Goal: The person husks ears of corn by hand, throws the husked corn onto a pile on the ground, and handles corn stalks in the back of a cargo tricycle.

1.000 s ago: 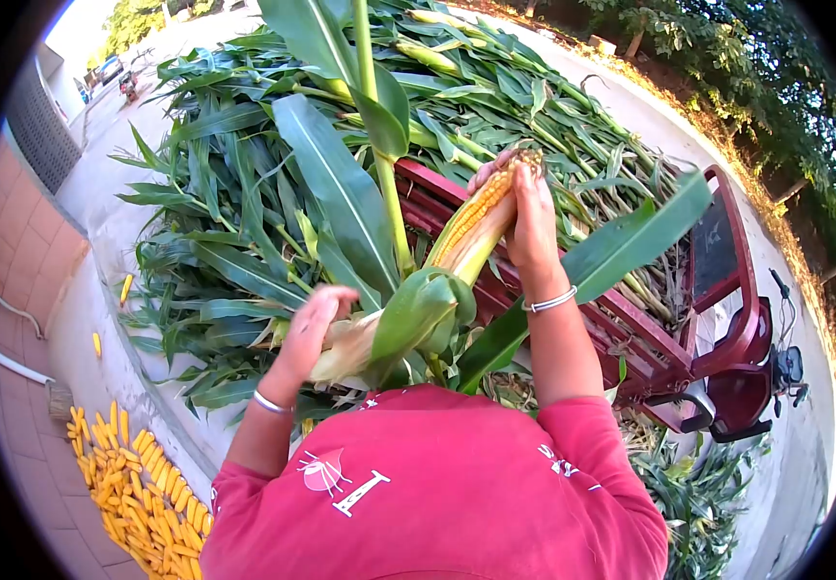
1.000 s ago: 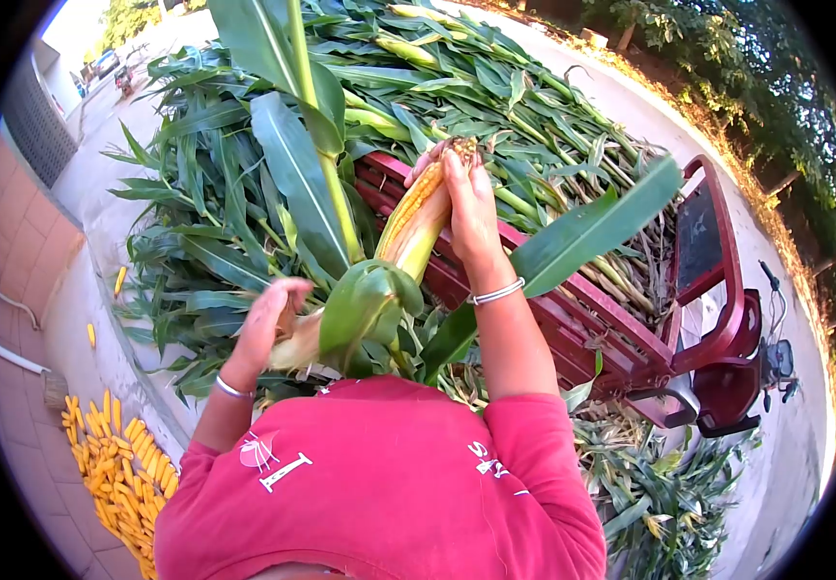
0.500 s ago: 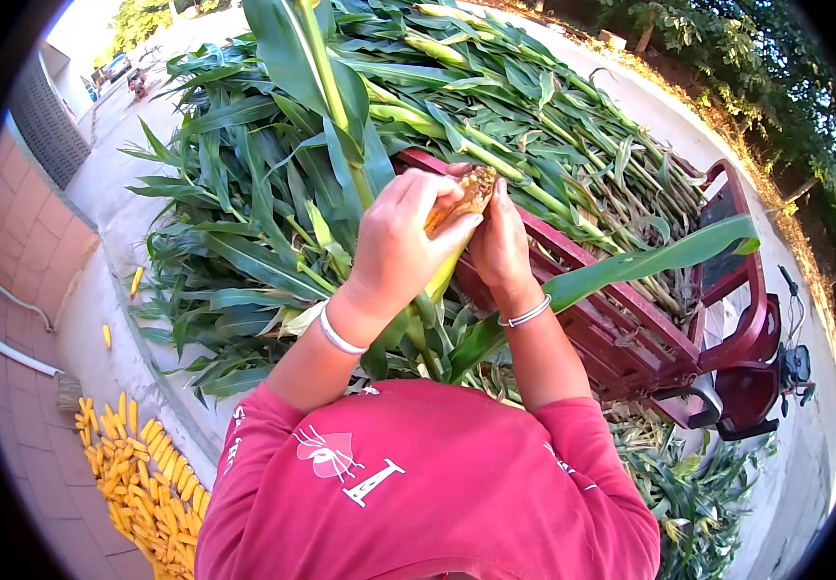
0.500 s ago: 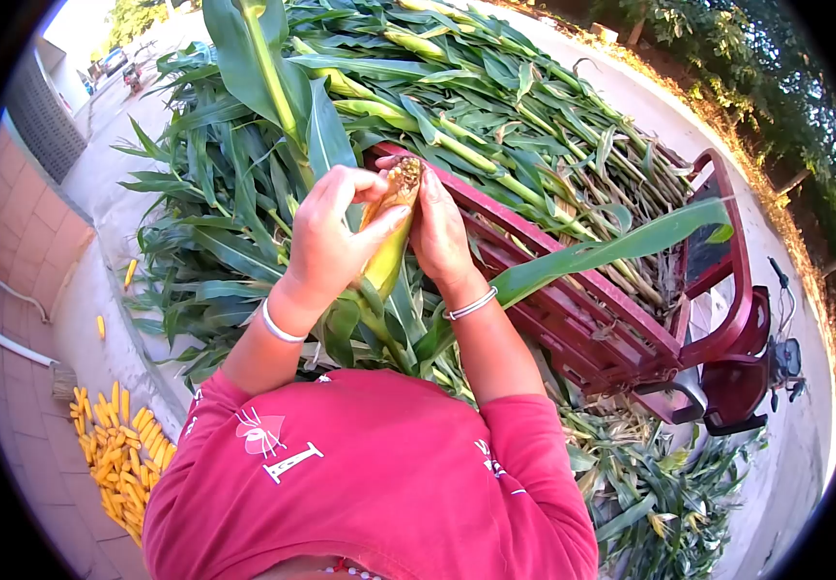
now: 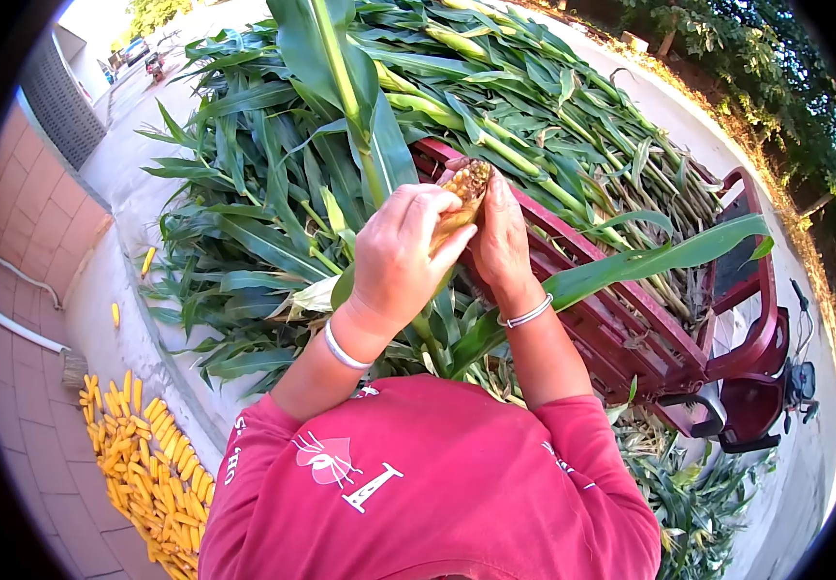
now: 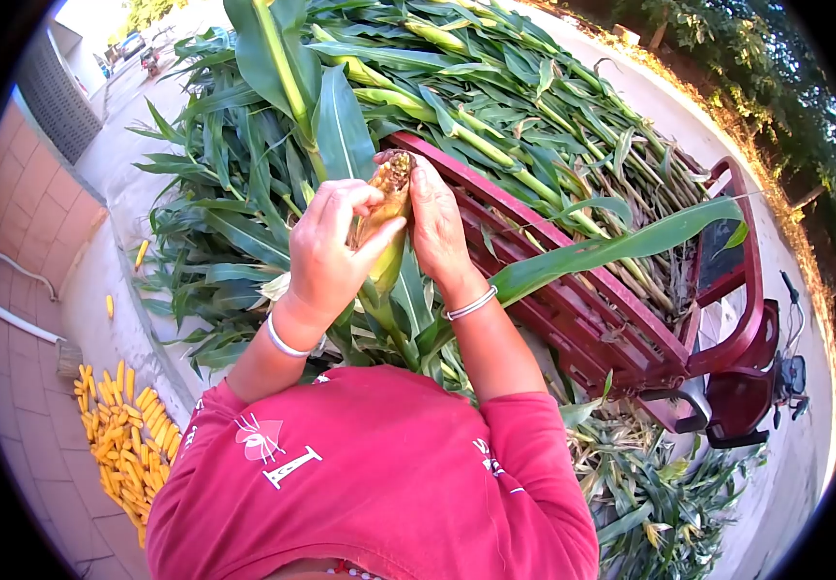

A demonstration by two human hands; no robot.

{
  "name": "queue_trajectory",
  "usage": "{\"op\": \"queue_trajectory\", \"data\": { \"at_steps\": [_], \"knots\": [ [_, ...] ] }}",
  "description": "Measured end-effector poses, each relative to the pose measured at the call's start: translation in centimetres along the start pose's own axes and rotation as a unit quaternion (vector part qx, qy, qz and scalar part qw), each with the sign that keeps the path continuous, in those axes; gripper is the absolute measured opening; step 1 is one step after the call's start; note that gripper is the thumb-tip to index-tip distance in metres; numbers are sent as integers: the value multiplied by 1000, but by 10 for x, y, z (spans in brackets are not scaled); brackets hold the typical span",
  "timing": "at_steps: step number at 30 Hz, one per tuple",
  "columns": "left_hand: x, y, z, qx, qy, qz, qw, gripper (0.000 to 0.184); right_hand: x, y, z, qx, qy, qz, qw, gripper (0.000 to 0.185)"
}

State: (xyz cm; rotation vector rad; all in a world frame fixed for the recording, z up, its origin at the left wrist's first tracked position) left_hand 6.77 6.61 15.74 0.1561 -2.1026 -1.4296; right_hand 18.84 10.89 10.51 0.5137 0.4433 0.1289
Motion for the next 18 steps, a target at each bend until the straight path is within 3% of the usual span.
{"op": "queue_trajectory", "data": {
  "at_steps": [4, 9, 13, 18],
  "knots": [
    [4, -4, 2, 48, -26, -19, 998, 33, -1, -2, -3, 11, 9, 6, 1000, 40],
    [12, -7, -5, -25, 47, 16, 998, 21, -1, -6, -7, 18, -21, -2, 1000, 38],
    [11, -5, -12, 2, 54, 83, 995, 18, -4, -8, -8, 16, -13, 16, 1000, 38],
    [17, -14, -13, -23, 34, 93, 995, 18, -12, -11, -2, 17, -35, 39, 998, 41]
  ]
}}
Point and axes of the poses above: each hand's wrist, its own y-axis towards the middle knuckle, its own x-axis out of the back of the hand, z = x × y, the point moved 5 cm from there along y, towards the middle knuckle, and after that the axes turned 1 degree about y, right-handed, at the moved point
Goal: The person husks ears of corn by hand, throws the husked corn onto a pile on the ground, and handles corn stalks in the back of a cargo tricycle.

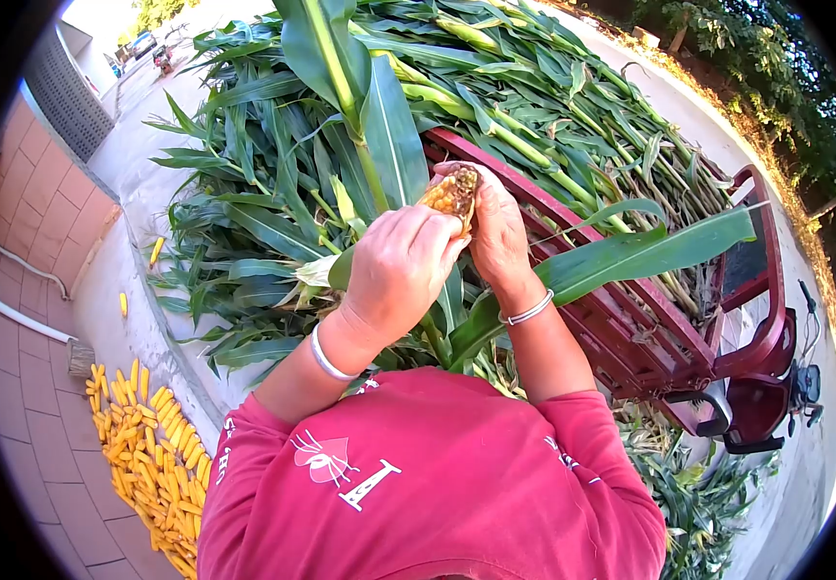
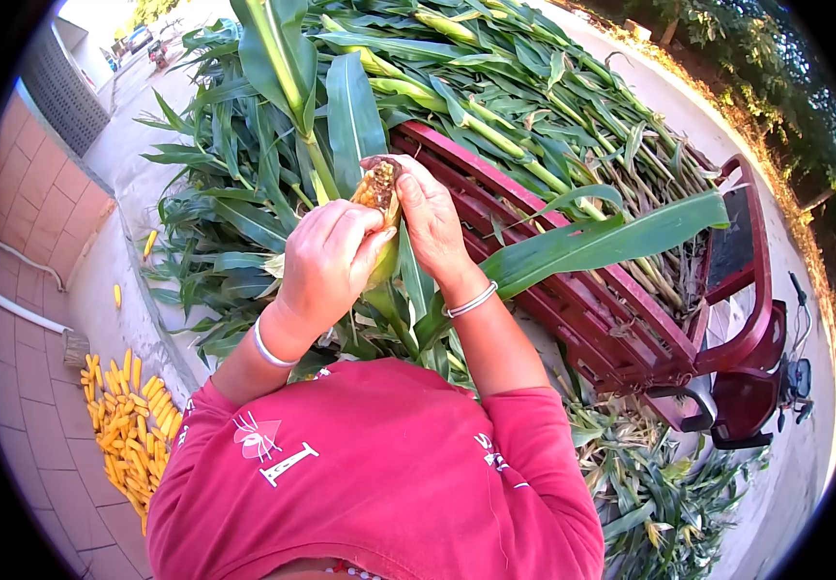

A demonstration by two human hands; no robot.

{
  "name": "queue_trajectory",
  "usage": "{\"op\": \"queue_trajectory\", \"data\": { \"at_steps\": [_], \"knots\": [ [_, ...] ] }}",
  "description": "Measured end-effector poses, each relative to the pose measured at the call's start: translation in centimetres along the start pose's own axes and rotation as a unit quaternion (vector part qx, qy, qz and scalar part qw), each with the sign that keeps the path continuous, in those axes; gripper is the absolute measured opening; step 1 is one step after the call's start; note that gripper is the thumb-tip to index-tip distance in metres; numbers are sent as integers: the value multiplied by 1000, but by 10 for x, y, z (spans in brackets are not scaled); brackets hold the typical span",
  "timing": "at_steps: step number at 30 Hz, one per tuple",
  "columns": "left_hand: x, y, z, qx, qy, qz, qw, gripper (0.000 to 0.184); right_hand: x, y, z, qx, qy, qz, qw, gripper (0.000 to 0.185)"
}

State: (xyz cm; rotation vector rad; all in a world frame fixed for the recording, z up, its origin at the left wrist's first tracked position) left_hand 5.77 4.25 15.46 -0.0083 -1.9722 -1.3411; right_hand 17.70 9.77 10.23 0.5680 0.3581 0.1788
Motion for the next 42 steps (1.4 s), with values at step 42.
{"op": "queue_trajectory", "data": {
  "at_steps": [42],
  "knots": [
    [-85, -162, 3, 323, -486, 213, 784, 3, 19, 15, -17, 37, 16, 58, 997, 42]
  ]
}}
Point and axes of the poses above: each hand's wrist, its own y-axis towards the middle knuckle, its own x-axis out of the back of the hand, z = x × y, the point moved 5 cm from there along y, towards the middle knuckle, and after that the axes turned 1 degree about y, right-handed, at the moved point
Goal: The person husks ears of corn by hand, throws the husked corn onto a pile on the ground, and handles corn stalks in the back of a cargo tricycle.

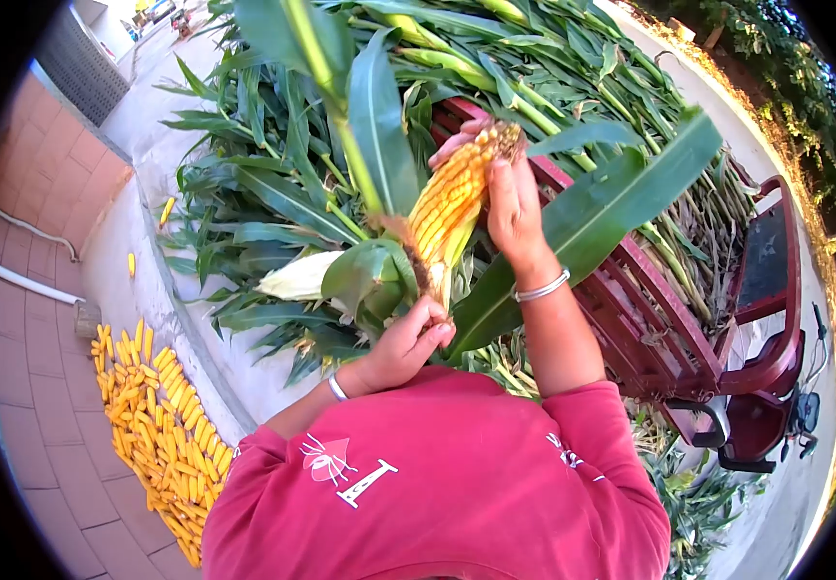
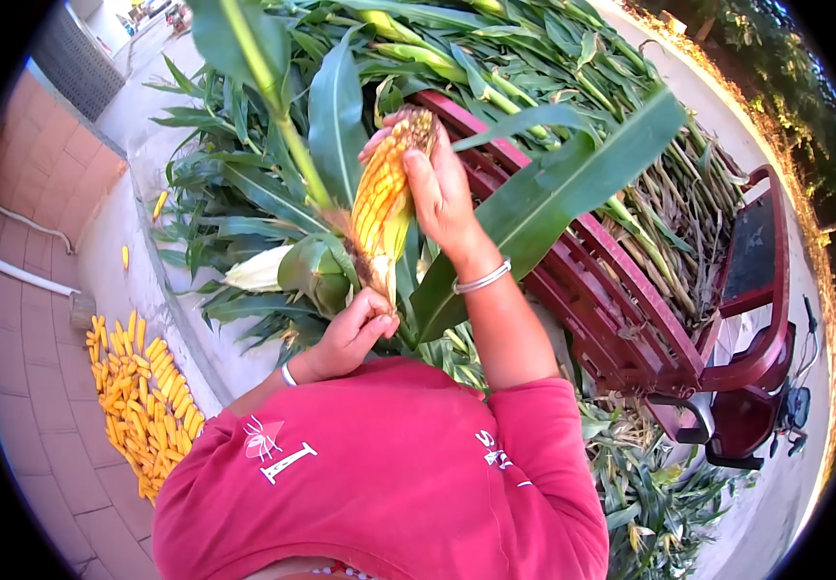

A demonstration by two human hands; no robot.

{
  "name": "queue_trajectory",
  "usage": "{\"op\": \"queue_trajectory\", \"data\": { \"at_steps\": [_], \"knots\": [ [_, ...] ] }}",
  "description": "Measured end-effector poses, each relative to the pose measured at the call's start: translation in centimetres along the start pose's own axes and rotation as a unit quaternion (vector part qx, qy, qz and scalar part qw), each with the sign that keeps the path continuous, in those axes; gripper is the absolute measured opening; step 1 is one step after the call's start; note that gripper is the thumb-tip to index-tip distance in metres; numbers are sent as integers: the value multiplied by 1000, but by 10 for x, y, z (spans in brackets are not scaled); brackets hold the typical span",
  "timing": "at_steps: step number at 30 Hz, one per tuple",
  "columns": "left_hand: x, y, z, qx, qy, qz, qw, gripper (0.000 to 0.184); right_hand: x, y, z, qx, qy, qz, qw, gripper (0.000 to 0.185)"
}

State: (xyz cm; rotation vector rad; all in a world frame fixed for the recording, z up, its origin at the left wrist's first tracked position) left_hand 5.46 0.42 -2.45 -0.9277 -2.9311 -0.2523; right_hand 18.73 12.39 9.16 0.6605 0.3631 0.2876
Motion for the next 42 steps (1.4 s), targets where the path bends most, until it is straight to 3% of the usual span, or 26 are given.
{"op": "queue_trajectory", "data": {
  "at_steps": [2, 6, 9, 14, 18, 20, 22, 23, 24, 26, 28, 29, 30, 32, 34, 35, 36, 37, 39, 41, 42],
  "knots": [
    [-4, 4, -5, 12, -63, 18, 998, 4, 1, -5, 5, 15, 9, -1, 1000, 52],
    [-9, 4, -11, 32, -119, 25, 992, 5, -4, -13, 13, 21, 87, -26, 996, 45],
    [-12, 7, -16, 45, -106, 48, 992, 5, -2, -17, 18, 34, 56, -61, 996, 55],
    [-6, 8, -23, 83, -123, 81, 986, 6, 3, -25, 18, -4, 118, -110, 987, 49],
    [8, 15, -76, 73, -63, 126, 987, 12, 11, -25, 16, -64, 212, -183, 958, 34],
    [17, 27, -125, -129, 182, 145, 964, 20, 16, -25, 16, -68, 192, -201, 958, 28],
    [26, 35, -146, -99, 17, 18, 995, 28, 16, -26, 12, -105, 252, -242, 931, 28],
    [33, 45, -156, -172, 75, -3, 982, 28, 19, -26, 5, -105, 292, -272, 911, 27],
    [38, 51, -165, -160, 96, -71, 980, 35, 21, -26, -1, -103, 295, -273, 910, 27],
    [37, 75, -186, -190, 229, -150, 943, 44, 23, -32, -24, -174, 414, -325, 832, 25],
    [35, 106, -171, -169, 247, -116, 947, 48, 24, -33, -29, -176, 432, -345, 814, 17],
    [29, 116, -162, -147, 263, -84, 950, 51, 25, -34, -25, -174, 412, -363, 818, 15],
    [20, 121, -152, -61, 205, -75, 974, 44, 26, -35, -24, -171, 392, -381, 820, 13],
    [11, 126, -132, -47, 265, -72, 960, 37, 38, -41, -25, -148, 336, -403, 838, 18],
    [9, 129, -128, -88, 240, -92, 962, 32, 47, -46, -2, -72, 189, -312, 928, 25],
    [8, 130, -128, -132, 208, -118, 962, 27, 51, -56, 10, -33, -19, -245, 969, 31],
    [8, 130, -127, -173, 174, -142, 959, 22, 49, -72, 13, -42, -116, -200, 972, 31],
    [14, 131, -128, -158, 175, -148, 961, 16, 49, -90, -1, -19, -194, -141, 971, 27],
    [14, 134, -120, -157, 166, -125, 966, 16, 37, -143, -32, -20, -405, 35, 913, 12],
    [11, 140, -118, -148, 174, -129, 965, 16, 51, -206, -79, -102, -399, 15, 911, 11],
    [10, 144, -121, -151, 163, -121, 968, 16, 41, -216, -78, -80, -374, -14, 924, 11]
  ]
}}
Point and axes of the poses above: each hand's wrist, its own y-axis towards the middle knuckle, its own x-axis out of the back of the hand, z = x × y, the point moved 5 cm from there along y, towards the middle knuckle, and after that the axes turned 1 degree about y, right-handed, at the moved point
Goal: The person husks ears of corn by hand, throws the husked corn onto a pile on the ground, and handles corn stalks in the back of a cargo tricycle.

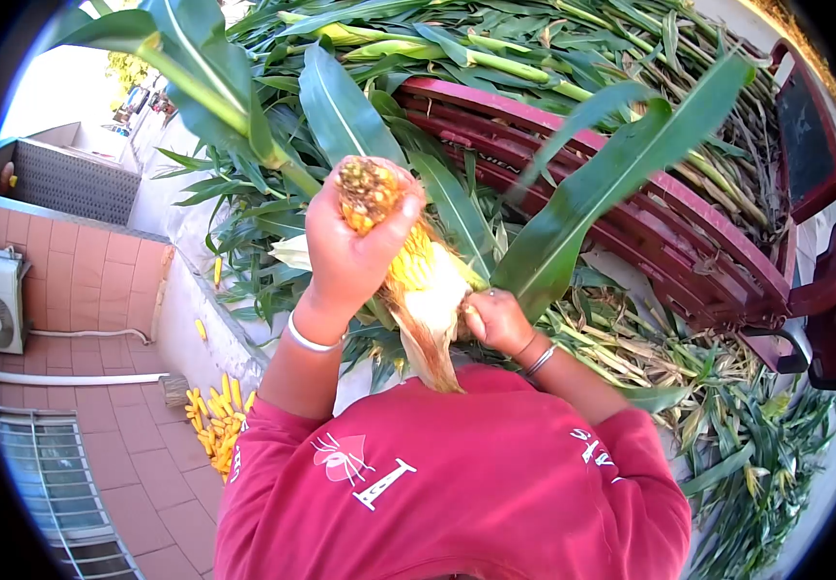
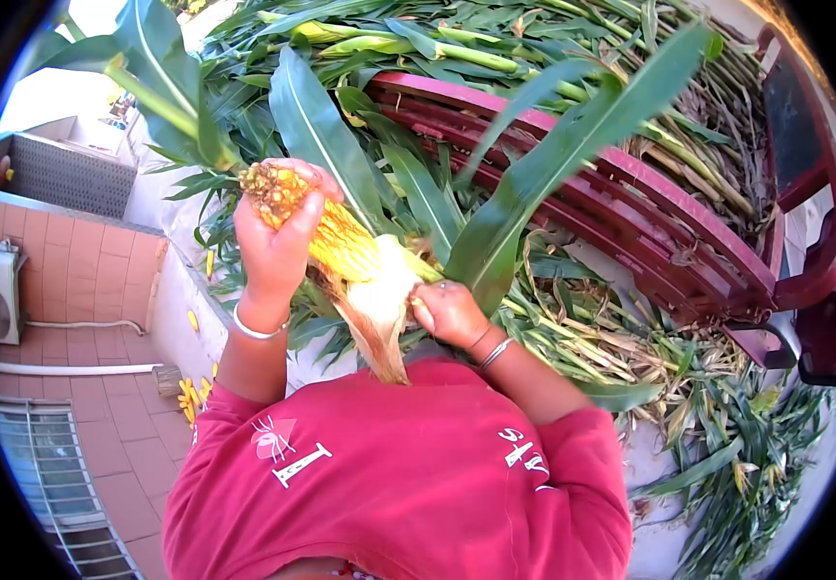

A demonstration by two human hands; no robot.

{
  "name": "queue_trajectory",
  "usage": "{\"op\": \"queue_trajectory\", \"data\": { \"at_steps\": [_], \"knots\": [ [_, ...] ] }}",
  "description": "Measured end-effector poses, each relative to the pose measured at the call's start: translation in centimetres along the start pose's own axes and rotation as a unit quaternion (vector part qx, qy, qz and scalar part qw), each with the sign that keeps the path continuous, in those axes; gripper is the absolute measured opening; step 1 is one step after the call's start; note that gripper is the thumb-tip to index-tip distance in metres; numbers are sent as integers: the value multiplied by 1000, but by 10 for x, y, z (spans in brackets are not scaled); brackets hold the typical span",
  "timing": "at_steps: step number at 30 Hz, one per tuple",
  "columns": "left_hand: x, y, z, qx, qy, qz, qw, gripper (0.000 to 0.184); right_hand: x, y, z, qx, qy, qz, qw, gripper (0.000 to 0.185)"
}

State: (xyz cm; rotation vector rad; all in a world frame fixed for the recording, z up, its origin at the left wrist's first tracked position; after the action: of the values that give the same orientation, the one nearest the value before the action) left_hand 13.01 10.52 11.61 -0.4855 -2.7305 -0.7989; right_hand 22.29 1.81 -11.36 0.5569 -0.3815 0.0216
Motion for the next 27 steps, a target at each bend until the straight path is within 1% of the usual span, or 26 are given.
{"op": "queue_trajectory", "data": {
  "at_steps": [3, 5, 10, 13, 14, 16, 17, 18, 20, 21, 22, 23, 24, 26, 27],
  "knots": [
    [-11, 6, 4, 18, -18, 17, 1000, 16, -11, -13, -10, -34, 0, -26, 999, 10],
    [-16, 15, 13, 37, -19, 21, 999, 14, -9, -10, -17, -13, 1, -59, 998, 10],
    [-15, 25, 21, 14, -14, 12, 1000, 15, 0, 1, -22, -29, 28, -72, 997, 9],
    [-13, 32, 24, 46, 21, -4, 999, 21, 18, 16, -17, -112, 164, -17, 980, 13],
    [-11, 32, 22, 41, 18, -12, 999, 21, 26, 21, -12, -126, 197, 13, 972, 16],
    [-8, 36, 23, 51, 53, -17, 997, 24, 44, 33, 2, -74, 185, 42, 979, 22],
    [-6, 36, 24, 49, 59, -12, 997, 28, 58, 41, 11, -29, 167, 35, 985, 27],
    [-4, 38, 24, 43, 57, -19, 997, 28, 70, 51, 23, -29, 130, 18, 991, 33],
    [0, 39, 26, 49, 56, -7, 997, 31, 90, 79, 65, 6, 4, -47, 999, 40],
    [1, 39, 28, 61, 41, -1, 997, 35, 89, 88, 74, 30, -7, -28, 999, 44],
    [2, 41, 30, 59, 41, -4, 997, 35, 86, 97, 82, 55, -18, -11, 998, 48],
    [2, 42, 32, 61, 49, -3, 997, 36, 76, 102, 90, 44, -26, 29, 998, 51],
    [2, 43, 34, 65, 58, 0, 996, 38, 67, 106, 100, 60, -44, 38, 996, 54],
    [-1, 44, 33, 62, 35, -6, 997, 41, 45, 112, 111, 1, -86, 58, 995, 57],
    [-3, 45, 31, 62, 46, 5, 997, 37, 32, 112, 114, 1, -86, 60, 995, 57]
  ]
}}
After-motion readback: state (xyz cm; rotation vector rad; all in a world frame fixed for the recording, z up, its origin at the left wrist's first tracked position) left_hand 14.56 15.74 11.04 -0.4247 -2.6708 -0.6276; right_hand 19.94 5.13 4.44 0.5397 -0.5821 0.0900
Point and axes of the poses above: each hand's wrist, its own y-axis towards the middle knuckle, its own x-axis out of the back of the hand, z = x × y, the point moved 5 cm from there along y, towards the middle knuckle, and after that the axes turned 1 degree about y, right-handed, at the moved point
